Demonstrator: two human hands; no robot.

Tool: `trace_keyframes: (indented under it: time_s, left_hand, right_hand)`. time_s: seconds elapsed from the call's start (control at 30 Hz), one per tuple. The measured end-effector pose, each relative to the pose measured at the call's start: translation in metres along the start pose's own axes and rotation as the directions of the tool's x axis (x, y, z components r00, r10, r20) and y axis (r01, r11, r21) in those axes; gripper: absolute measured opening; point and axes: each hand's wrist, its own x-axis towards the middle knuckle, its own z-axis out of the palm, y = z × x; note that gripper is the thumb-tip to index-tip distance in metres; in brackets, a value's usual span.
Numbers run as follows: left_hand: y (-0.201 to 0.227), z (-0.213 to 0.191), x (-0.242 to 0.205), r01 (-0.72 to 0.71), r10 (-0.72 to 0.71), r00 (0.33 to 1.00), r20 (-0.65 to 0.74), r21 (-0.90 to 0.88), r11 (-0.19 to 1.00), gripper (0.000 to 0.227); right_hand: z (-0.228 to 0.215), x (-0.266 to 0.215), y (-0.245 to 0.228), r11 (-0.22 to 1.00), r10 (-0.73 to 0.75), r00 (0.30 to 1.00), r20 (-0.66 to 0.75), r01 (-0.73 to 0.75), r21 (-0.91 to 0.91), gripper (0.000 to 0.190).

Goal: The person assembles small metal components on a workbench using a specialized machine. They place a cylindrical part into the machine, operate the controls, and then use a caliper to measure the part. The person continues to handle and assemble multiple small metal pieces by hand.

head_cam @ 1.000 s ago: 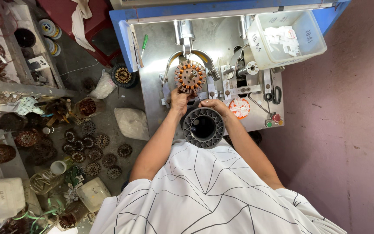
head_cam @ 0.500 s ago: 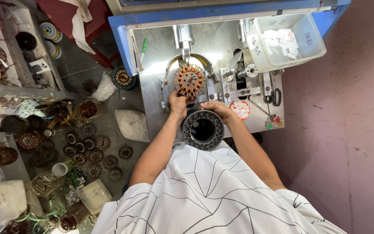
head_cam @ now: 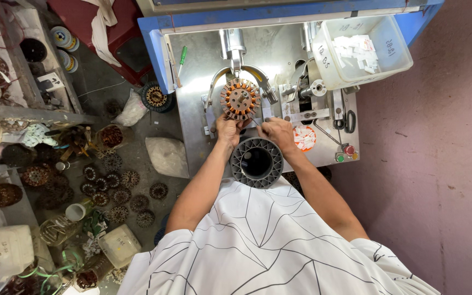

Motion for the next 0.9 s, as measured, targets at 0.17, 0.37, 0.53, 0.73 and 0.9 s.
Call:
trace_keyframes:
  time_s: [0.17,0.37,0.53,0.73,0.9]
  left_hand:
    - [0.011,0.007,-0.005,0.020,-0.021,0.999,0.049,0.021,1.000,0.017]
    - [0.057,0.033,-0.061,-0.223,0.481,0.869,-0.116,0.777,0.589,0.015]
    - [0.109,0.077,-0.092,-0.434,0.529,0.796,0.294,0.887,0.159,0.020]
    - [0.131,0.125,-0.066,-0.655,0.302,0.627,0.718,0.696,-0.294,0.033]
    - [0.132,0.125,-0.061,-0.748,0.259,0.553,0.792,0.609,-0.264,0.037]
  right_hand:
    - [-0.005,-0.002,-0.001,0.997,-0.075,0.997,0.020,0.074,0.038,0.039]
    - [-0.024,-0.033,0.010,0.987,-0.026,0.978,0.206,-0.008,0.163,0.019]
    - [-0.018,-0.070,0.017,0.968,0.154,0.909,0.387,-0.217,0.124,0.008]
    - [0.000,-0.074,0.013,0.915,0.336,0.772,0.539,-0.404,0.009,0.023]
    - [-0.002,-0.073,0.010,0.886,0.410,0.751,0.517,-0.464,-0.029,0.027]
